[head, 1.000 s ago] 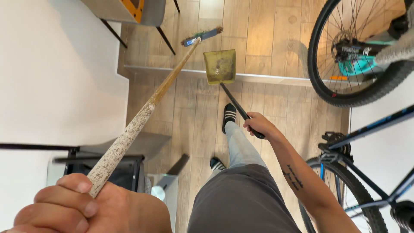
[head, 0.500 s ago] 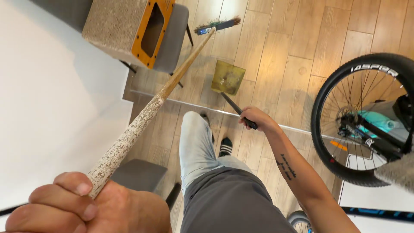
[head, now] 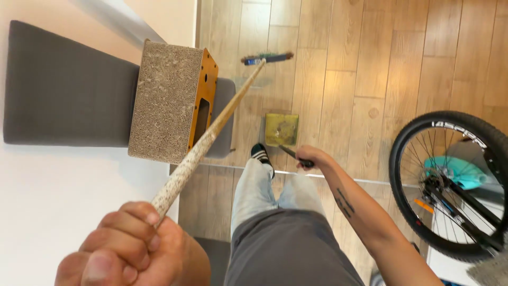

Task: The person sweeps the floor using a broom to push debris into a dustpan while moving through a room and a hallway.

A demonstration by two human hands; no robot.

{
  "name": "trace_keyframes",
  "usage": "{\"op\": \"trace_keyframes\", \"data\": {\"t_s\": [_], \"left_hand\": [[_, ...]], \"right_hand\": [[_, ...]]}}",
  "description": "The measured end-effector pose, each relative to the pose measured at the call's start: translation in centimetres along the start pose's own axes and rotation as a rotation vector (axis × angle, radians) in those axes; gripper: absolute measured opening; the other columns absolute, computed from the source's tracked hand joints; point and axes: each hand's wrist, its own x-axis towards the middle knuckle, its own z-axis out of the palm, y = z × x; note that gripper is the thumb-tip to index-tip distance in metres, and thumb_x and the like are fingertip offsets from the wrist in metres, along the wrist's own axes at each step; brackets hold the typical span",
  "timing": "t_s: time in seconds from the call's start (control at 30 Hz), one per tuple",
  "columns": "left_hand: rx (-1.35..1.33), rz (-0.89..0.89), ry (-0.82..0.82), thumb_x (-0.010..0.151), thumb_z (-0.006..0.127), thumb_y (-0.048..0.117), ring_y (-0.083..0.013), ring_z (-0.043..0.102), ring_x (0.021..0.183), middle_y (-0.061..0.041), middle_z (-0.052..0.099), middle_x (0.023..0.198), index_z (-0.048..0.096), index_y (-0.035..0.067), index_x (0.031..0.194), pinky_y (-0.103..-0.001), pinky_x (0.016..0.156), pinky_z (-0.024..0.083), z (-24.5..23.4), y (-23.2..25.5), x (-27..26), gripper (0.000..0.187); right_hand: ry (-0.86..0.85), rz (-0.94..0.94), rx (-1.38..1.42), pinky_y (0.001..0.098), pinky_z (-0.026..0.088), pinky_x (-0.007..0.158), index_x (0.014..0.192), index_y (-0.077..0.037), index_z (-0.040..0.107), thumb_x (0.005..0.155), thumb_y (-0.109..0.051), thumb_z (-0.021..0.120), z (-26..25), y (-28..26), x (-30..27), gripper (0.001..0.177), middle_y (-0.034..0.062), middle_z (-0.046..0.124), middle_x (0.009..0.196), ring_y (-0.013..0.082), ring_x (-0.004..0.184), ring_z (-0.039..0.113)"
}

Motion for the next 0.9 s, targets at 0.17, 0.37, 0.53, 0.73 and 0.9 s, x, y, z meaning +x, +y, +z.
{"op": "trace_keyframes", "data": {"t_s": [0.17, 0.37, 0.53, 0.73, 0.9], "left_hand": [[-0.178, -0.072, -0.129, 0.092, 0.051, 0.007, -0.0097, 0.037, 0.039, -0.002, 0.042, 0.050, 0.038, 0.015, 0.067, -0.037, 0.053, 0.050, 5.1, -0.8, 5.9, 0.029], [-0.114, 0.024, -0.259, 0.074, 0.055, -0.011, -0.0085, 0.047, 0.047, 0.000, 0.048, 0.054, 0.040, 0.008, 0.077, -0.039, 0.059, 0.058, 11.9, -3.8, 7.5, 0.025], [-0.101, -0.126, -0.289, 0.088, 0.058, 0.006, -0.0166, 0.058, 0.057, -0.007, 0.053, 0.060, 0.041, 0.003, 0.064, -0.038, 0.062, 0.060, 18.8, -8.7, 3.2, 0.030], [0.019, -0.291, -0.598, 0.097, 0.059, -0.003, -0.0227, 0.061, 0.070, -0.013, 0.058, 0.075, 0.050, -0.002, 0.076, -0.034, 0.069, 0.052, 22.5, -16.1, -0.5, 0.022], [0.288, -0.510, -0.324, 0.094, 0.060, 0.001, -0.0125, 0.058, 0.063, -0.008, 0.069, 0.076, 0.067, -0.003, 0.079, -0.028, 0.058, 0.046, 19.2, -11.8, 0.6, 0.018]], "right_hand": [[0.028, 0.127, 0.060, 0.0378, 0.045, 0.040, 0.095, 0.001, 0.054, 0.085, 0.000, 0.054, 0.4, -3.1, 1.3, 0.010, 0.0195, 0.057, 0.077, 0.0248, 0.056, 0.063], [0.145, -0.403, -0.918, 0.0485, 0.053, 0.083, 0.099, -0.003, 0.077, 0.086, -0.021, 0.066, -0.9, -7.1, -1.2, 0.025, 0.0243, 0.070, 0.094, 0.0402, 0.093, 0.067], [0.773, -1.468, -0.487, 0.0511, 0.039, 0.109, 0.147, 0.011, 0.045, 0.089, -0.022, 0.077, 1.1, -20.2, -9.1, 0.073, 0.0288, 0.051, 0.147, 0.0436, 0.134, 0.049], [0.774, -1.258, -0.312, 0.0439, 0.047, 0.074, 0.083, -0.005, 0.057, 0.097, -0.020, 0.078, -2.6, -26.6, -6.7, 0.029, 0.0152, 0.059, 0.080, 0.0351, 0.080, 0.057], [0.477, -1.423, -0.281, 0.0445, 0.039, 0.056, 0.061, -0.009, 0.051, 0.092, -0.015, 0.075, 2.6, -21.3, -8.2, 0.040, 0.0139, 0.049, 0.060, 0.0332, 0.057, 0.050]]}}
